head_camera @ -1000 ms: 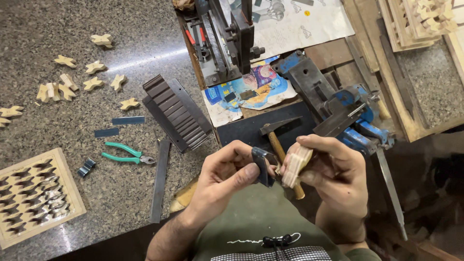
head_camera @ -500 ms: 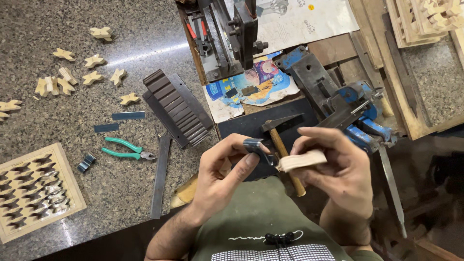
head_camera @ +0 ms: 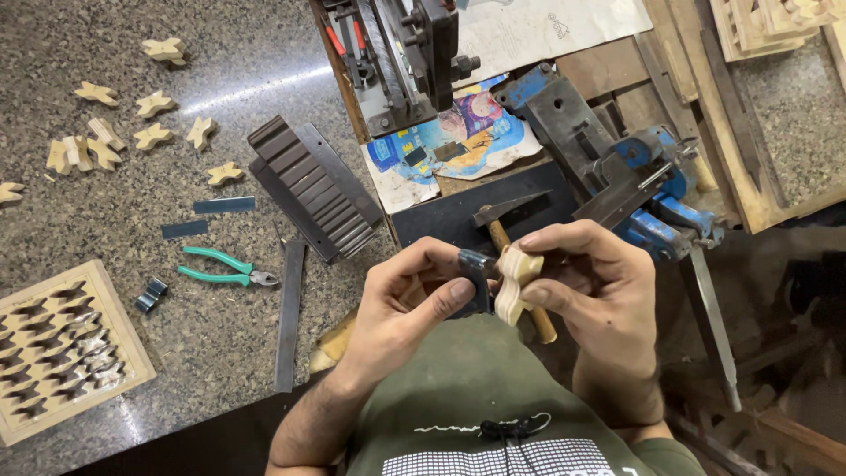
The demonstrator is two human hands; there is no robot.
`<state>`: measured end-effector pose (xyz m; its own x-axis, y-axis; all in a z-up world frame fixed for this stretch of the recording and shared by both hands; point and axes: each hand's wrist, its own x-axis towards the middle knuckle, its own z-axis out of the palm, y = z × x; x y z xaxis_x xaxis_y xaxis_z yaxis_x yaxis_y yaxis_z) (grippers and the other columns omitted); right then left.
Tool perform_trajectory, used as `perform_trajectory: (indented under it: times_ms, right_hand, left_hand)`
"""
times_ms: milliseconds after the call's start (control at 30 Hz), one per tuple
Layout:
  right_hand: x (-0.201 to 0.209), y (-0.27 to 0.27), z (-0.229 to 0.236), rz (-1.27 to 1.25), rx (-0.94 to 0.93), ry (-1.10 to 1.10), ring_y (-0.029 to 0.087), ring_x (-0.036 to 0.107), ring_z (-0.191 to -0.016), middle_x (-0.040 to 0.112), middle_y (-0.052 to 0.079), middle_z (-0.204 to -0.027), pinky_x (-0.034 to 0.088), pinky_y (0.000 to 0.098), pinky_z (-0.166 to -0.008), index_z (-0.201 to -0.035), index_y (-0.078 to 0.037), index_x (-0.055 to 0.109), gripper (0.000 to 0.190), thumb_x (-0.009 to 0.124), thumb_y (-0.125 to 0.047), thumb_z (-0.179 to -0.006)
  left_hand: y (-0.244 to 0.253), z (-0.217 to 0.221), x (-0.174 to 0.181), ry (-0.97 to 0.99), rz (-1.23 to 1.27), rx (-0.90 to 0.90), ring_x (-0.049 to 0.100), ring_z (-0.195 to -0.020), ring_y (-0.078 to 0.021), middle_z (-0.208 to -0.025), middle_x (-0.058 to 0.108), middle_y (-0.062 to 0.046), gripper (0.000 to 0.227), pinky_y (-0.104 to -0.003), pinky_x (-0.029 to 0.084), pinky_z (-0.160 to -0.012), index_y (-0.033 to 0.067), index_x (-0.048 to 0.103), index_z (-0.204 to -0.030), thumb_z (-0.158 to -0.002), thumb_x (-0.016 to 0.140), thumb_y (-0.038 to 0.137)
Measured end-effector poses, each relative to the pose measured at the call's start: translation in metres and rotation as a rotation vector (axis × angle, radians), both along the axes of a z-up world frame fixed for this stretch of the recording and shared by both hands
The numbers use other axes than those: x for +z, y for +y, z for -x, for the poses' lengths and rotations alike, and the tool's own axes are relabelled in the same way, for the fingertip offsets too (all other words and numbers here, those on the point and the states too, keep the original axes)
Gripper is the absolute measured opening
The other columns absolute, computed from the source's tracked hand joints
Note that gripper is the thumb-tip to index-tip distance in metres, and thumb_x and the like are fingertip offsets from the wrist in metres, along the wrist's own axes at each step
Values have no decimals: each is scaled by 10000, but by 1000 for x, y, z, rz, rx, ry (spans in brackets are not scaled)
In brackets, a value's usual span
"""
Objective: The person assembles small wooden butterfly-shaped pieces with metal clips. They use a hammer to secure the metal clips onto the wooden pieces and then place the finished items into a wooden tray with cutouts.
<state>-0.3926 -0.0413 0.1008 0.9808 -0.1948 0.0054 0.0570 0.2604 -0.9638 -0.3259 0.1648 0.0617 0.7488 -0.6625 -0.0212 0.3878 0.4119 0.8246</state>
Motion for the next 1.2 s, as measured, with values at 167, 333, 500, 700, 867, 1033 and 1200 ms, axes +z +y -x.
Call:
perform_trajectory:
  times_ms: [167,333,500,700,867,1033,1200]
  right_hand:
    - [-1,-3,-7,-183,28,-100,266,736,-992,674,159,-1115,623,375,-882,-1337,48,616,445,753,32,-914]
    - [-3,-1,-7,-219,71,-152,327,752,-1095,644,164,-1129,631,425,-987,-1123,85,679,187,720,-50,-1000]
    - [-11,0,-2,-116,40,-27,286,736,-1043,700,224,-1093,619,389,-914,-974,64,639,123,749,74,-919]
    - [-13,-1,8,-126,-41,70,256,754,-983,731,213,-1052,621,366,-881,-1076,66,644,245,737,137,-861]
    - [-10,1,11,17,-50,12,252,771,-1017,737,196,-1081,647,357,-901,-1170,96,642,358,758,135,-833]
    - [-10,2,15,139,-14,-26,227,751,-1049,737,192,-1126,621,315,-864,-1206,120,648,426,781,159,-802]
    - [-9,3,20,243,-9,-93,198,734,-1076,737,175,-1155,608,299,-954,-1209,96,657,441,809,138,-798]
  left_hand:
    - [1,-1,-3,4,-38,30,655,-1084,-98,-1120,710,-57,199,-259,545,-949,-49,644,-1220,-1047,679,44]
    - [0,0,-4,-6,-32,39,657,-1091,-95,-1129,720,-53,197,-253,539,-961,-37,635,-1212,-1042,674,54]
    - [-1,-2,-4,-39,-2,81,685,-1112,-125,-1141,734,-77,188,-286,555,-1008,-33,641,-1205,-1043,677,57]
    - [-1,1,-6,-35,9,87,690,-1102,-127,-1139,739,-80,174,-303,567,-1016,-37,650,-1185,-1033,686,40]
    - [-1,2,-5,-18,-25,58,665,-1065,-96,-1118,720,-64,174,-262,553,-947,-45,658,-1179,-1023,698,23]
    - [2,4,-4,-16,-39,67,660,-1023,-87,-1085,709,-53,177,-247,564,-902,-49,653,-1169,-1014,706,18]
    - [4,6,-6,-42,-8,65,673,-1010,-94,-1077,712,-58,166,-255,581,-915,-60,654,-1150,-1005,707,1]
